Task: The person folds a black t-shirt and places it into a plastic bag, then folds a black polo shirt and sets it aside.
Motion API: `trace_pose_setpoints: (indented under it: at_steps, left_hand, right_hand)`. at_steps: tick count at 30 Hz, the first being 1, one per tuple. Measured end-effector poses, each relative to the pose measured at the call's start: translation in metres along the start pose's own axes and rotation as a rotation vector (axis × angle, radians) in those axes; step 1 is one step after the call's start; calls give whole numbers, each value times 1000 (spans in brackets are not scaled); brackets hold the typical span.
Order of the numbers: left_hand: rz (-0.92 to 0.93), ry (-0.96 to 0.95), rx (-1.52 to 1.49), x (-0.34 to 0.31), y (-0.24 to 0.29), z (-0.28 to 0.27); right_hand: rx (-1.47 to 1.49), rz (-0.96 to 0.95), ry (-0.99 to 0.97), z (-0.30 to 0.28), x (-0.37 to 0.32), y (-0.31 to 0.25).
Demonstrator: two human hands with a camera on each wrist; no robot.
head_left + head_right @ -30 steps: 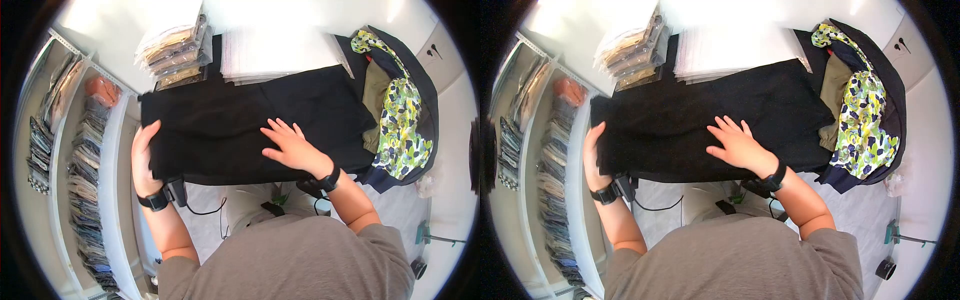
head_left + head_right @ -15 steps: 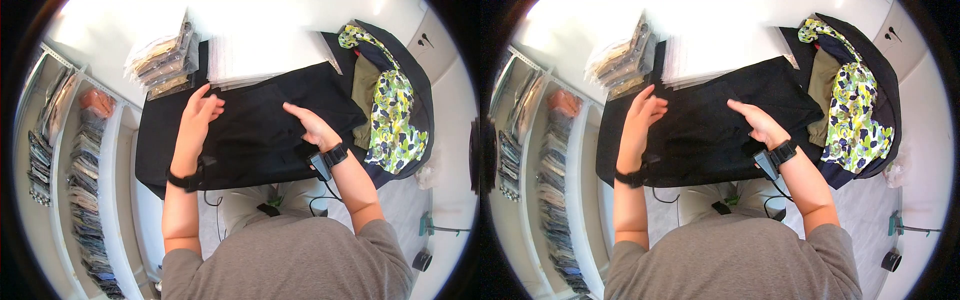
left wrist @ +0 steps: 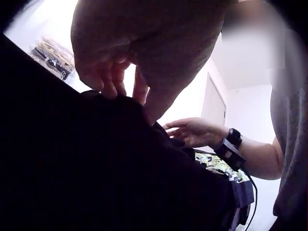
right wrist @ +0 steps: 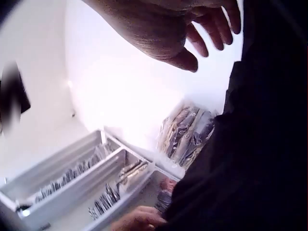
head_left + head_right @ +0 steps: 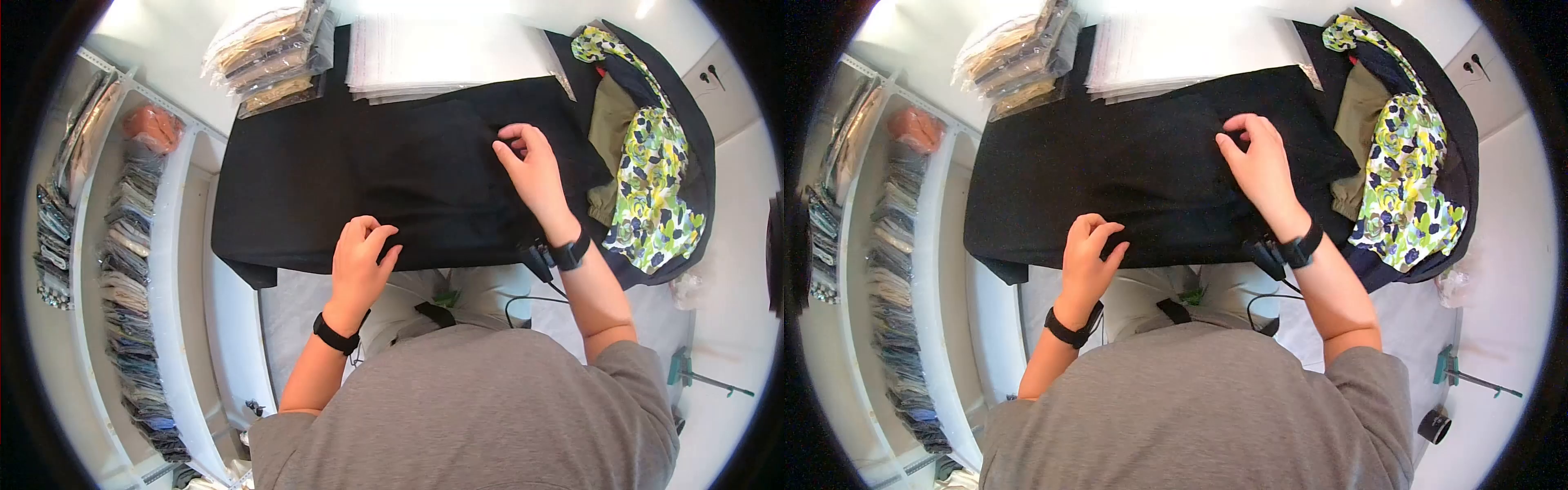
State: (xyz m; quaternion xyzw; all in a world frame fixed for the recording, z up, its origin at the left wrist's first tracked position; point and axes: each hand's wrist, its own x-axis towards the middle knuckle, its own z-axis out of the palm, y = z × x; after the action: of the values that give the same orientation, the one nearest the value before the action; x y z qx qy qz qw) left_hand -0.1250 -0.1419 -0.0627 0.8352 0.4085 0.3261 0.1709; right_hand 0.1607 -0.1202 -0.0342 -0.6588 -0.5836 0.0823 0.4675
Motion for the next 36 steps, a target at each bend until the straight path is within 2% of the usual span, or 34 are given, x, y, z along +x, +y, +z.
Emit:
trace_pose_setpoints:
  at_steps: [1,3,5,7,9,12,13,17,19,20,22,23,26,29,31,36]
  left_hand:
    - [13,32,5,-2,1,4]
    - [-11,97,-40,-7,5,10]
    - [-31,162,-73,-9,6,13]
    - [12,151,-29,-11,2,15]
    - [23,157,-38,-12,-2,17]
    - [74,196,-19,-11,-1,12]
    - [118,229,5,-9,0,10]
    - [256,209,43,-9,-3,-1]
    - [322,-2,-29,-6,-5,-5]
    - [321,-2,-29,-6,-6,-6]
    - [325,-96,-6,-6,-7,-6]
    - [328,-95,-6,-5,-8,-6]
    - [287,-103,-11,-9,-5,-3]
    - [266,-96,-19,-11,-3,-2]
    - [246,-94,-20,-12,-3,-2]
    - [239,-91,-15,-14,-4,0]
  right_hand:
    - [-15,2,-3,-7,-6,-8]
    - [-210,1,-228,-14,-19,-23]
    - [-252,-38,-310,-6,-33,-20]
    - [-240,-161,-290,6,-43,-8]
    - [-230,-160,-291,13,-43,-5]
    - [36,-34,-162,12,-36,-16]
    - [140,151,-180,12,-33,-16]
    - [172,229,21,7,-28,-10]
    - [1,315,-58,-2,-28,-7]
    - [1,315,-59,-4,-29,-4]
    - [-168,321,-246,-6,-32,2]
    - [-168,320,-243,-9,-29,4]
    - [-527,136,-562,-26,-5,-3]
    - [-561,-45,-498,-22,42,-17]
    - [-600,-88,-584,-3,75,-20]
    - [-746,112,-651,57,116,0]
